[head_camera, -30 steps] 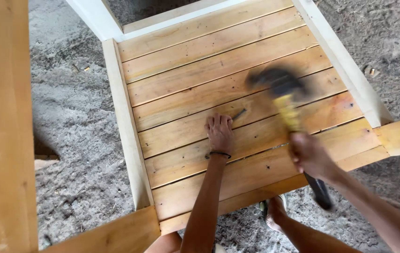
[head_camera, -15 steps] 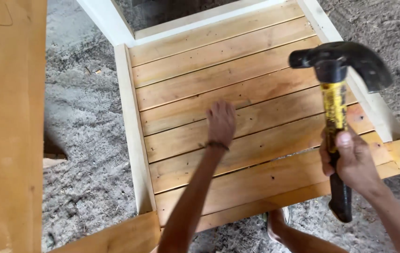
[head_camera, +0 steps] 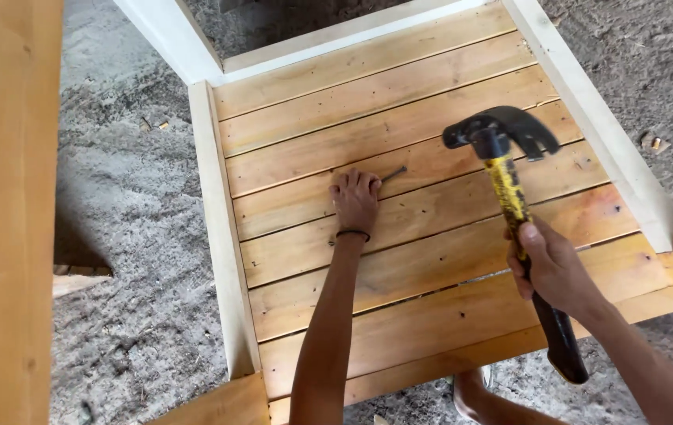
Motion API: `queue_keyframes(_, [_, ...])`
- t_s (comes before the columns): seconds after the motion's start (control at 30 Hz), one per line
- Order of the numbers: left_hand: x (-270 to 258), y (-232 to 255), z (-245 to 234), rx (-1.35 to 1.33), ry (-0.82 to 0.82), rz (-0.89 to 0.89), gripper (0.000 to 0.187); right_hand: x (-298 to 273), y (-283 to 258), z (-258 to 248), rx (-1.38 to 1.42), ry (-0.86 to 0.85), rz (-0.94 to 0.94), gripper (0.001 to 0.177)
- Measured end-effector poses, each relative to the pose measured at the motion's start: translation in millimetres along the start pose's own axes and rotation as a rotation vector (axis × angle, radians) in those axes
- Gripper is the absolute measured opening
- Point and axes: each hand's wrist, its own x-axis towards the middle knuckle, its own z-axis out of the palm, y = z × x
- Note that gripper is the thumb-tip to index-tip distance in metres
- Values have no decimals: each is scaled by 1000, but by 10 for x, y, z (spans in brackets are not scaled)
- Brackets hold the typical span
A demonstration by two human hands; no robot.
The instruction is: The person assembles a wooden chair by positioning slats on the frame and driving nails into the wood with a hammer. They then move to different sections of the chair to hammer more nails into the joints.
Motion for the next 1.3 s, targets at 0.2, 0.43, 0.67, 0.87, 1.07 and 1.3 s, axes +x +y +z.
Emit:
queue_keyframes(0.2, [55, 53, -64, 24, -3, 19, 8, 174, -204, 201, -150, -54, -73, 43])
queue_keyframes(0.43, [39, 67, -105, -22, 5, 24, 7, 526, -152, 429, -220, -120, 31, 43])
queue_keyframes(0.67, [44, 66, -102, -22, 20, 36, 8, 365, -495, 323, -108, -18, 47, 40])
queue_keyframes(0.87, [22, 48, -55, 2, 5, 17, 8, 110, -666, 62, 108, 129, -875, 45])
queue_keyframes(1.07, [-11, 29, -41, 45, 34, 43, 9, 686, 17, 435, -291, -148, 116, 46])
queue_keyframes(1.3, [15, -41, 101, 198, 13, 77, 14, 364, -377, 192, -5, 45, -108, 50])
